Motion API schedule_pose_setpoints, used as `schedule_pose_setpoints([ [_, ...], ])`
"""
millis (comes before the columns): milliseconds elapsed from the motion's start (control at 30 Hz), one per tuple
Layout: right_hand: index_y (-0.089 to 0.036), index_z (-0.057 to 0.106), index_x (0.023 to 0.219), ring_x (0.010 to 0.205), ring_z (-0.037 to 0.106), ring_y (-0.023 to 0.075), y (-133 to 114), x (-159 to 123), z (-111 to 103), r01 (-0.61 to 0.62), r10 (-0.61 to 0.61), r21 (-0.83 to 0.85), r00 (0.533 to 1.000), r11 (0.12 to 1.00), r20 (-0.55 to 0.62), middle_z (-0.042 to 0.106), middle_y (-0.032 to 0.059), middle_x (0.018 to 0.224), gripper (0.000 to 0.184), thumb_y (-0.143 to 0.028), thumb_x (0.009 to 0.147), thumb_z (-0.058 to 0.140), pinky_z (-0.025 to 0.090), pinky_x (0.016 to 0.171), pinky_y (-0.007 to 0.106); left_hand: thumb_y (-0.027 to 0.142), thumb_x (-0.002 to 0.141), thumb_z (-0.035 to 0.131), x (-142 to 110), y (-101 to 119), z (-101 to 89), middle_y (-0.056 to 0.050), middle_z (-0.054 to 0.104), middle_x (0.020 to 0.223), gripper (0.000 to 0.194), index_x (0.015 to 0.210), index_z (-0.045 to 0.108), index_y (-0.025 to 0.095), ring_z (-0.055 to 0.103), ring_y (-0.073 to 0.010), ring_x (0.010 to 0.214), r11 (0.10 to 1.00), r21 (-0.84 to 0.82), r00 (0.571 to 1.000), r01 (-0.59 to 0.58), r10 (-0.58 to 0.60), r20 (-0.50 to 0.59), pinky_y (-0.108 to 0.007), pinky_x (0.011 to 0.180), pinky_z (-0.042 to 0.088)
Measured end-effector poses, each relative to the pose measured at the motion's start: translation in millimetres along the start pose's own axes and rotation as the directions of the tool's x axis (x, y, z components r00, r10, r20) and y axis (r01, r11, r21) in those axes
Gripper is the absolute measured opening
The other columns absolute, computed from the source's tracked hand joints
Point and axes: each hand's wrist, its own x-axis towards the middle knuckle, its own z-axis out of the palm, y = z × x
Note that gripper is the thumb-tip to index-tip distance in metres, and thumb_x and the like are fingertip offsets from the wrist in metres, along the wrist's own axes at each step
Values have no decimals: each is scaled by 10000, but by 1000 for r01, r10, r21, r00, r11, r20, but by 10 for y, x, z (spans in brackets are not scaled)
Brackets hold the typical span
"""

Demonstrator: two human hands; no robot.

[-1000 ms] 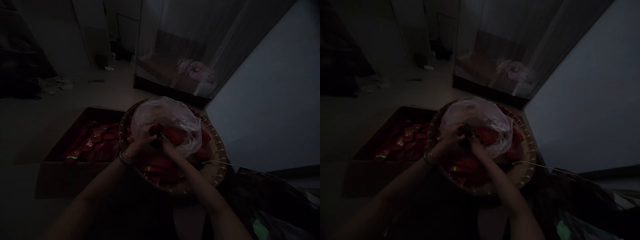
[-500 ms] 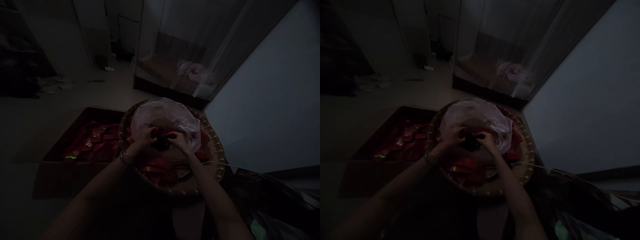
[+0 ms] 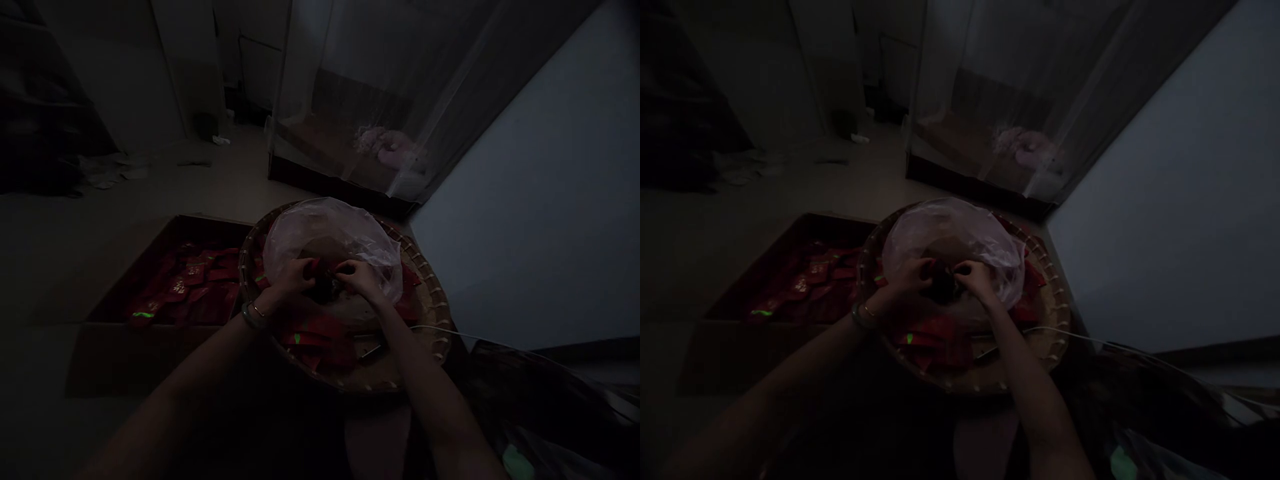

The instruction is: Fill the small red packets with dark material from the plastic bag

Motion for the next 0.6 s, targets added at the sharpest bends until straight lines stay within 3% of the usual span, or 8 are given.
schedule_pose_setpoints([
  [233, -146, 714, 833, 767, 655, 181, -175, 87, -157, 32, -31, 73, 999, 997, -6, 725, 57, 829, 187, -220, 669, 663, 495, 699, 272, 151, 668, 616, -15, 32, 5, -44, 668, 876, 378, 1043, 660, 142, 556, -149, 742, 998, -52, 999, 21, -20, 26, -246, 675, 415],
  [400, -142, 706, 855, 800, 653, 178, -382, 163, -87, 78, -84, 105, 995, 991, 52, 717, 57, 854, 185, -185, 680, 666, 512, 756, 294, 130, 649, 617, -18, 24, 15, -31, 658, 842, 382, 1029, 656, 135, 543, -137, 727, 992, -117, 998, 54, -52, 25, -237, 674, 419],
  [500, -152, 688, 914, 822, 651, 166, -429, 195, 24, 14, -28, 206, 997, 978, 67, 702, 60, 924, 190, -221, 746, 634, 536, 756, 303, 146, 652, 628, -13, 12, 26, -32, 656, 838, 373, 1024, 653, 135, 542, -138, 727, 992, -122, 999, 40, -38, 13, -237, 678, 424],
  [600, -171, 648, 992, 801, 660, 146, -399, 214, 72, -113, 87, 403, 993, 908, 82, 673, 70, 1014, 213, -276, 853, 526, 565, 690, 291, 161, 655, 635, -9, 7, 37, -40, 657, 841, 366, 1021, 650, 137, 547, -145, 737, 994, -108, 1000, 30, -30, 4, -243, 685, 430],
])
